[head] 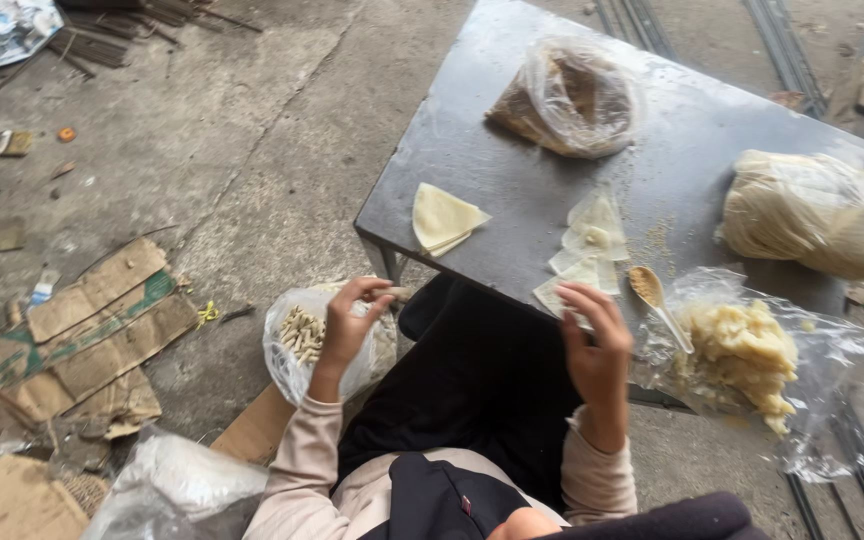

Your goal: The person assembles dumplings by placing a filling onto a thin wrapper, folding it into a triangular shape, and sealing the edges. The process is repeated for multiple units using a spoon to transfer the filling.

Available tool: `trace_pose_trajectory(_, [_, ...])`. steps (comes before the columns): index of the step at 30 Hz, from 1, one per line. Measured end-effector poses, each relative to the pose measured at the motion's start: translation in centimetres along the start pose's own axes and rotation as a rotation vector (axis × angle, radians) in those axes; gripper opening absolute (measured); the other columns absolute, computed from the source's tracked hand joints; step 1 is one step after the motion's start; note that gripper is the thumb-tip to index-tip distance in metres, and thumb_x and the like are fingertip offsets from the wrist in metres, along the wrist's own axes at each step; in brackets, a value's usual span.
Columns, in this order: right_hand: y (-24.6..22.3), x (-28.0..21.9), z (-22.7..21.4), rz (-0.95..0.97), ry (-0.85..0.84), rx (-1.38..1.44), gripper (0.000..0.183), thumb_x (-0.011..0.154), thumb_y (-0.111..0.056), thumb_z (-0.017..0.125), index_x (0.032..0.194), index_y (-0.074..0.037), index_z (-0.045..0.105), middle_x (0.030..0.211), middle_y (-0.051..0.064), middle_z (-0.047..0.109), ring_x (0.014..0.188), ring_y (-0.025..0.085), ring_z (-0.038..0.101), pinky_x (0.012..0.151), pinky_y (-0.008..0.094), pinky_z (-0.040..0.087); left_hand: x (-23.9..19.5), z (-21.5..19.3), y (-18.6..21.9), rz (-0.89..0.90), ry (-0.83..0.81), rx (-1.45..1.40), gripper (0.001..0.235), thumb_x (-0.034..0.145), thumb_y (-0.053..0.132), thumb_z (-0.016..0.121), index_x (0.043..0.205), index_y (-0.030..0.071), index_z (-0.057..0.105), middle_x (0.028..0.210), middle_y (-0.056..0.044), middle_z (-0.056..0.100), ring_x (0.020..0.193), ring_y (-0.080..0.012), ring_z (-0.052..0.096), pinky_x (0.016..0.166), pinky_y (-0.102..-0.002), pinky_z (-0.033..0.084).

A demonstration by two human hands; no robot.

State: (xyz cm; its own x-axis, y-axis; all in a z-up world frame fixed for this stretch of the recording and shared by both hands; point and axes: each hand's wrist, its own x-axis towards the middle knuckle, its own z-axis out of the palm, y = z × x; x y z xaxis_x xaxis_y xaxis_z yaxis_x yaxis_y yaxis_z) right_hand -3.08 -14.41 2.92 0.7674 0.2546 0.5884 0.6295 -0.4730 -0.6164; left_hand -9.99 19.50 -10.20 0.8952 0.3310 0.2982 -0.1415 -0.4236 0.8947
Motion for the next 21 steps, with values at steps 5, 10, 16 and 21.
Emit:
trace_pose_trajectory(5, [5.1, -2.5, -3.4, 0.128, 0.197, -0.320, 0.012, 0.111, -0.018, 0.067, 0.118, -0.011, 0.075, 0.113, 0.010, 0.077, 0.103, 0.023, 0.072, 0.095, 0.037, 0.056, -3.9, -5.0, -11.7, -0.556, 0.134, 0.055, 0.050, 0.081, 0.014, 0.081, 0.126, 0.002, 0.062, 0.114, -0.014, 0.069, 0.096, -0.0266, 0.067, 0.082, -0.037, 0.056])
trace_pose_trajectory(10, [7.5, -3.8, -5.9, 0.240, 0.180, -0.845, 0.019, 0.114, -0.025, 0.067, 0.123, -0.013, 0.077, 0.120, 0.009, 0.075, 0.113, 0.025, 0.066, 0.102, 0.043, 0.044, -4.7, -4.4, -12.7, -0.354, 0.195, 0.427, 0.056, 0.080, 0.015, 0.081, 0.129, -0.004, 0.062, 0.116, -0.022, 0.066, 0.100, -0.0364, 0.065, 0.086, -0.043, 0.052])
trace_pose_trajectory(16, [7.5, -3.4, -6.4, 0.364, 0.026, -0.984, 0.021, 0.104, -0.037, 0.073, 0.110, -0.019, 0.079, 0.124, 0.006, 0.068, 0.118, 0.028, 0.057, 0.099, 0.046, 0.043, 0.9, -0.5, 1.4, -0.117, -0.548, 0.115, 0.025, 0.092, 0.023, 0.071, 0.110, 0.006, 0.074, 0.107, -0.009, 0.076, 0.095, -0.0249, 0.074, 0.083, -0.037, 0.057])
trace_pose_trajectory(21, [6.7, -1.9, -6.2, 0.407, -0.026, -0.974, 0.023, 0.098, -0.038, 0.075, 0.104, -0.016, 0.079, 0.121, 0.007, 0.064, 0.116, 0.030, 0.055, 0.096, 0.047, 0.043, 3.6, 5.0, 13.5, 0.574, -0.458, 0.054, 0.013, 0.090, 0.017, 0.077, 0.102, 0.013, 0.074, 0.105, -0.001, 0.073, 0.100, -0.0209, 0.070, 0.088, -0.036, 0.053])
